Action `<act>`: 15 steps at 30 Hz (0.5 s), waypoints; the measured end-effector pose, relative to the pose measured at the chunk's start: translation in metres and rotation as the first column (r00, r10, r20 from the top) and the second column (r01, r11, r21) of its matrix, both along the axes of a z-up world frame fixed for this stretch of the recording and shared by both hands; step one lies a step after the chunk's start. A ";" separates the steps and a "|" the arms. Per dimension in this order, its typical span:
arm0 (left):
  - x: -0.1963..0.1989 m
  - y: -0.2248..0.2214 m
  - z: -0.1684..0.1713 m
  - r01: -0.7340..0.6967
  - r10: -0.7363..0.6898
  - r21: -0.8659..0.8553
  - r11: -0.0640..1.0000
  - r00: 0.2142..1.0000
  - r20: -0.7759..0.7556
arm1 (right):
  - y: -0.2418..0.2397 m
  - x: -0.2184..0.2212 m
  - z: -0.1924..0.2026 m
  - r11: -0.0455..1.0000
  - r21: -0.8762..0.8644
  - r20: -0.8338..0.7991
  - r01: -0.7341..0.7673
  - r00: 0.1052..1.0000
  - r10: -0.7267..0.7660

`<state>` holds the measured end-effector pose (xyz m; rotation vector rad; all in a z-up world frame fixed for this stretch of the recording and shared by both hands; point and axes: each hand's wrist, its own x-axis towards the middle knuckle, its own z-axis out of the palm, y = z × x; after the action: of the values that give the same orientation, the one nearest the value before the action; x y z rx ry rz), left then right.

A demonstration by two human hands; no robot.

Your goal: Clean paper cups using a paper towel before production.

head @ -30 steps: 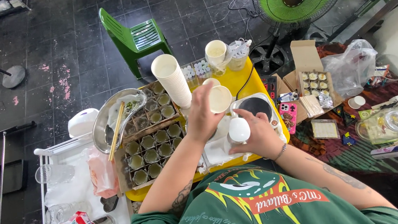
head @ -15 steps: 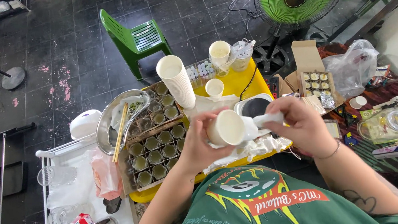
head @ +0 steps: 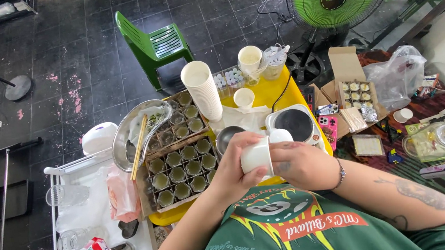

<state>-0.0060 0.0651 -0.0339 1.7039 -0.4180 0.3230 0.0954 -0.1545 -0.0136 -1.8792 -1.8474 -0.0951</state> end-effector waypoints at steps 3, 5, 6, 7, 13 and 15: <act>0.006 0.004 0.004 -0.153 0.091 0.200 0.968 0.953 0.288 | 0.004 -0.001 0.005 0.999 -0.050 -0.324 0.019 0.945 -0.034; 0.009 0.005 0.003 -0.219 0.104 0.255 0.942 0.912 0.397 | 0.006 -0.005 0.001 1.000 0.001 -0.608 0.023 0.794 -0.017; 0.010 0.006 0.002 -0.290 0.109 0.301 0.909 0.859 0.500 | 0.006 -0.007 -0.001 0.998 0.048 -0.828 0.040 0.560 0.018; 0.011 0.006 0.002 -0.290 0.110 0.300 0.909 0.860 0.499 | 0.008 -0.011 -0.006 0.998 0.047 -0.829 0.040 0.559 0.017; 0.014 -0.003 -0.010 -0.342 0.170 0.243 0.908 0.830 0.532 | 0.005 -0.018 -0.009 0.943 0.207 -0.903 0.262 -0.321 0.287; 0.008 -0.012 -0.007 -0.250 0.224 0.039 0.967 0.916 0.334 | 0.002 -0.017 0.005 0.957 0.278 -0.814 0.081 0.548 0.190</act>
<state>0.0021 0.0527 -0.0406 1.7877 -0.4716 0.7851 0.0784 -0.1526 -0.0084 -1.2749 -1.1122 0.4745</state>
